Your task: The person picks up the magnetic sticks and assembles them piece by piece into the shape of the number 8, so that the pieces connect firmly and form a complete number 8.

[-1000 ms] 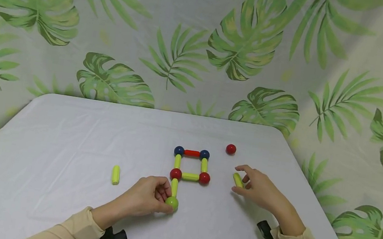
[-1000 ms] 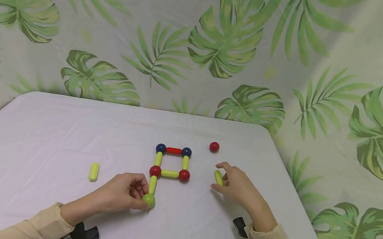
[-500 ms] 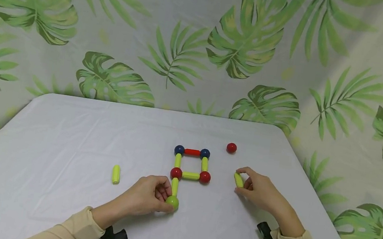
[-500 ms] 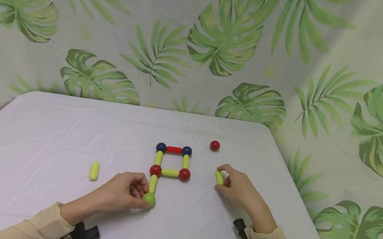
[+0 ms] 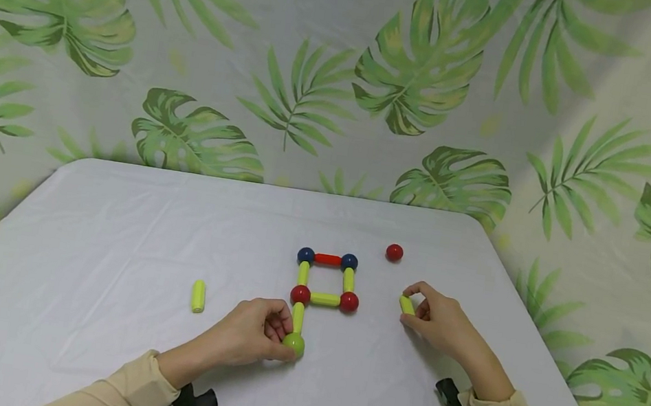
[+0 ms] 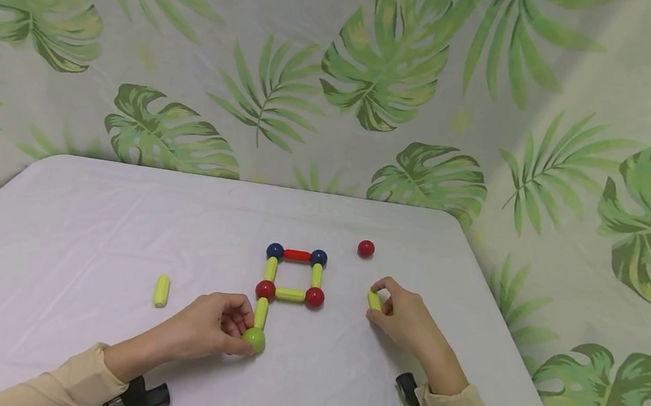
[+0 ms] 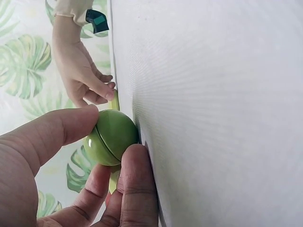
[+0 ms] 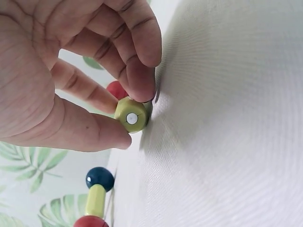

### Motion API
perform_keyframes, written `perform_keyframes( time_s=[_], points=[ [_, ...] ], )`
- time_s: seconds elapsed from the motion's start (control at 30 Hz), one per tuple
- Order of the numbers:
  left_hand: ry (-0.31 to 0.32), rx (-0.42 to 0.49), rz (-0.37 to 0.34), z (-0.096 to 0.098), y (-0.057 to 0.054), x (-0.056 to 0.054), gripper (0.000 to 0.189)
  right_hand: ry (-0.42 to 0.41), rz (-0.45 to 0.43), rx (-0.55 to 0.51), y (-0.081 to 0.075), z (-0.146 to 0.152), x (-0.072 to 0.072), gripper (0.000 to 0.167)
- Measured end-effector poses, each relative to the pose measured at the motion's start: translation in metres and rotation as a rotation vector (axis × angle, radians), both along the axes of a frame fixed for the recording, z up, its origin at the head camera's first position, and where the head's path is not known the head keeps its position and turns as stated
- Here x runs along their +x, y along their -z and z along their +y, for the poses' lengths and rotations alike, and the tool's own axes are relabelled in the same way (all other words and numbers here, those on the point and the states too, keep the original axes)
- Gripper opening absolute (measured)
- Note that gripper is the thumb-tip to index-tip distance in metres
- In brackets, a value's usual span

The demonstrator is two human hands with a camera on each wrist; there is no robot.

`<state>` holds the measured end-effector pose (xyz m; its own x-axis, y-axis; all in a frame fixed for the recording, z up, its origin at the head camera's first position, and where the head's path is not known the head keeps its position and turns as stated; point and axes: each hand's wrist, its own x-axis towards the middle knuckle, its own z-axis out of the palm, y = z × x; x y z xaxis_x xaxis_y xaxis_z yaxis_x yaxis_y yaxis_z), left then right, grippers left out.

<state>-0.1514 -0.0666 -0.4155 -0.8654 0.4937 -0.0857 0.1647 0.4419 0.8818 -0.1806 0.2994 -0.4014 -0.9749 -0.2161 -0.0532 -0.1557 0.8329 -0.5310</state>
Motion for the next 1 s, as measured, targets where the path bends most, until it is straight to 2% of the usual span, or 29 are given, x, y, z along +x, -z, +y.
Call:
perform_keyframes(
  time_s=[0.47,0.63,1.0],
  points=[
    [0.005,0.003,-0.002,-0.001,0.000,0.001,0.032,-0.030,0.057,-0.046,-0.003,0.000,-0.001,0.030],
    [0.003,0.013,0.003,-0.001,0.000,0.001,0.032,-0.054,0.042,-0.070,-0.008,-0.004,0.000,0.024],
    [0.006,0.021,-0.009,-0.001,0.000,0.000,0.031,-0.176,-0.005,-0.133,-0.016,-0.022,0.008,0.017]
  ],
)
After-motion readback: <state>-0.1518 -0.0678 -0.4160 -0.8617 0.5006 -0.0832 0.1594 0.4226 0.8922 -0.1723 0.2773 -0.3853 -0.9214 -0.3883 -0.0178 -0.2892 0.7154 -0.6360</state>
